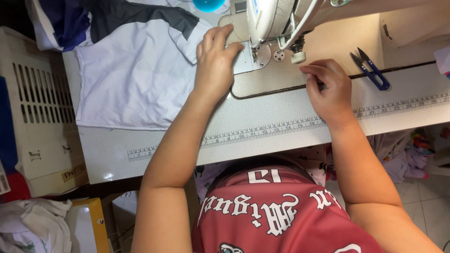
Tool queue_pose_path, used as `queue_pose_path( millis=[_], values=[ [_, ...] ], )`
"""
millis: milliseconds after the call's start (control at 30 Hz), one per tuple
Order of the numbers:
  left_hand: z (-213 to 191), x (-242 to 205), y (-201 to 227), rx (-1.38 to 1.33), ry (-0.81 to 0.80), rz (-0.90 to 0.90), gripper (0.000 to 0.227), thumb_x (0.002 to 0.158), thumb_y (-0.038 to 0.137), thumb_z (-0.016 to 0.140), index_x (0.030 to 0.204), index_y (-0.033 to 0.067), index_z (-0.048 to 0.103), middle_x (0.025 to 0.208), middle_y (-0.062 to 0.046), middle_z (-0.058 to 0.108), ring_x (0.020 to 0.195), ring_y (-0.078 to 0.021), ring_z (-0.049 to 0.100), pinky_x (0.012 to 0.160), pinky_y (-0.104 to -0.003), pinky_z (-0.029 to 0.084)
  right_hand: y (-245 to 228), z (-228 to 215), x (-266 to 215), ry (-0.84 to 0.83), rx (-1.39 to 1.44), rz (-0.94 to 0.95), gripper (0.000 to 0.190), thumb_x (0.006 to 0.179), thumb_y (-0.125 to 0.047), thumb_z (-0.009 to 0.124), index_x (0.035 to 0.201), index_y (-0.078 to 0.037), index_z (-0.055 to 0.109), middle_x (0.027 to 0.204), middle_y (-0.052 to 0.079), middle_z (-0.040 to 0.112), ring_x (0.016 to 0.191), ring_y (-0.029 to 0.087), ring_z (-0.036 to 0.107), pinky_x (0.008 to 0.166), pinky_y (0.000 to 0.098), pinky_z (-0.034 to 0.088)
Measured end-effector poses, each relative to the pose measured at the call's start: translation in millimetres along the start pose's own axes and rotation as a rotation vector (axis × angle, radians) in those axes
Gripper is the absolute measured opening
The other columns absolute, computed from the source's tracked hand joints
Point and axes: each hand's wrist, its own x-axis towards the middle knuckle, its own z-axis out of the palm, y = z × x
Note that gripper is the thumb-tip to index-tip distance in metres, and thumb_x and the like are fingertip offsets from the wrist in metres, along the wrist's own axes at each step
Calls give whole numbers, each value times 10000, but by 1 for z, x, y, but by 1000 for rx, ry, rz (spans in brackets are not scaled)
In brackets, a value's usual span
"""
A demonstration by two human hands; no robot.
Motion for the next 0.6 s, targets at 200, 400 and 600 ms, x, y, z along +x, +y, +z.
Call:
queue_pose_path(
  millis=[200,400,600],
  values=[
    [-15,3,8,176,43,-105,703,729,-42,565,1397,114,408,1481,-87,308,1263,-306,412,1003,-453,424,-1,1,1,15,-8,-56,190,941,127,557,1032,46,703,1010,165,620,882,268,619,712,327,508],
    [-102,-36,32,113,22,-63,151,841,220,646,922,96,616,961,-74,584,859,-298,544,754,-445,466,5,3,-2,24,-44,-91,189,947,105,556,1030,36,711,1009,156,629,883,269,623,713,332,499],
    [-103,-133,9,200,-302,-139,367,696,316,783,914,84,601,962,-76,577,871,-284,526,688,-409,456,0,5,-7,39,-93,-199,194,942,127,564,1041,64,719,1000,187,643,888,296,636,717,359,522]
  ],
)
